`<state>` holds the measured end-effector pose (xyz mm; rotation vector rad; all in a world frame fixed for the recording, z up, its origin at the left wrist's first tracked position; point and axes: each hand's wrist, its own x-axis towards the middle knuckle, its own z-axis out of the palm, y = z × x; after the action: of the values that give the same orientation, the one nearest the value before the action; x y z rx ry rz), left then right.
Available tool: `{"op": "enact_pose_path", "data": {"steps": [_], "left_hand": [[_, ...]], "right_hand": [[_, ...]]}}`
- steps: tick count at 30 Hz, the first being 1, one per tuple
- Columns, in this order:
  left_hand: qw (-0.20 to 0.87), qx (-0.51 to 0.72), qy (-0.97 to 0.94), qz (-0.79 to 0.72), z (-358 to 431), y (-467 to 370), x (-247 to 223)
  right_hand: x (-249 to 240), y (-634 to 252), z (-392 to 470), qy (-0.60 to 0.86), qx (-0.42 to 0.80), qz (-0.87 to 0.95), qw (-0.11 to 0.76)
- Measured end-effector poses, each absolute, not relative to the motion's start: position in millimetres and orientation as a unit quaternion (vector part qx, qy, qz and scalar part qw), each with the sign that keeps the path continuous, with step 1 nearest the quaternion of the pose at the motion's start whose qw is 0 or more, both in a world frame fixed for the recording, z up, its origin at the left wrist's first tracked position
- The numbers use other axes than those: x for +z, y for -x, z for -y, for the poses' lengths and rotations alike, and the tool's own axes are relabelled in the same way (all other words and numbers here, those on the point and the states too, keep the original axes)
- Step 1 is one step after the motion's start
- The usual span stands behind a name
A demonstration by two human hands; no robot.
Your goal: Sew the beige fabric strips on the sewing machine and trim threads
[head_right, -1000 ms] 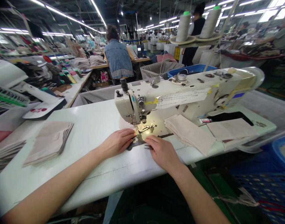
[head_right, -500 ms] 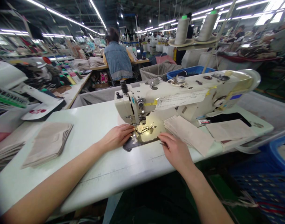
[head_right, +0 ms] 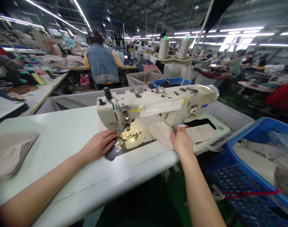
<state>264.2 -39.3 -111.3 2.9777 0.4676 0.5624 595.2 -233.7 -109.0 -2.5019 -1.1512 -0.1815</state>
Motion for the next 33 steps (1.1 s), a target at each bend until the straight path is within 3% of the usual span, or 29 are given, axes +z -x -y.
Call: {"op": "enact_pose_path", "data": {"steps": [6, 13, 15, 19, 21, 24, 28, 30, 33], "left_hand": [[0.051, 0.17, -0.962, -0.209, 40, -263, -116], [0.008, 0.144, -0.941, -0.305, 30, -200, -114], [-0.01, 0.118, -0.923, -0.366, 28, -177, -103], [-0.013, 0.079, -0.891, -0.446, 49, -173, -73], [0.084, 0.13, -0.895, -0.418, 74, -194, -61], [0.367, 0.181, -0.86, -0.304, 115, -237, -50], [0.666, 0.154, -0.678, -0.271, 138, -273, -45], [0.737, 0.132, -0.595, -0.293, 135, -279, -44], [0.733, 0.099, -0.595, -0.314, 123, -281, -48]], "right_hand": [[-103, -606, 228, 0.891, -0.036, 0.406, 0.201], [-81, -589, 252, 0.865, -0.053, 0.391, 0.311], [-71, -578, 267, 0.835, -0.043, 0.395, 0.38], [-52, -541, 289, 0.616, 0.086, 0.51, 0.594], [-47, -518, 290, 0.532, 0.202, 0.546, 0.615], [-50, -487, 282, 0.455, 0.334, 0.55, 0.616], [-65, -464, 273, 0.444, 0.381, 0.576, 0.57], [-73, -459, 272, 0.464, 0.383, 0.589, 0.54], [-85, -452, 274, 0.508, 0.374, 0.591, 0.502]]}}
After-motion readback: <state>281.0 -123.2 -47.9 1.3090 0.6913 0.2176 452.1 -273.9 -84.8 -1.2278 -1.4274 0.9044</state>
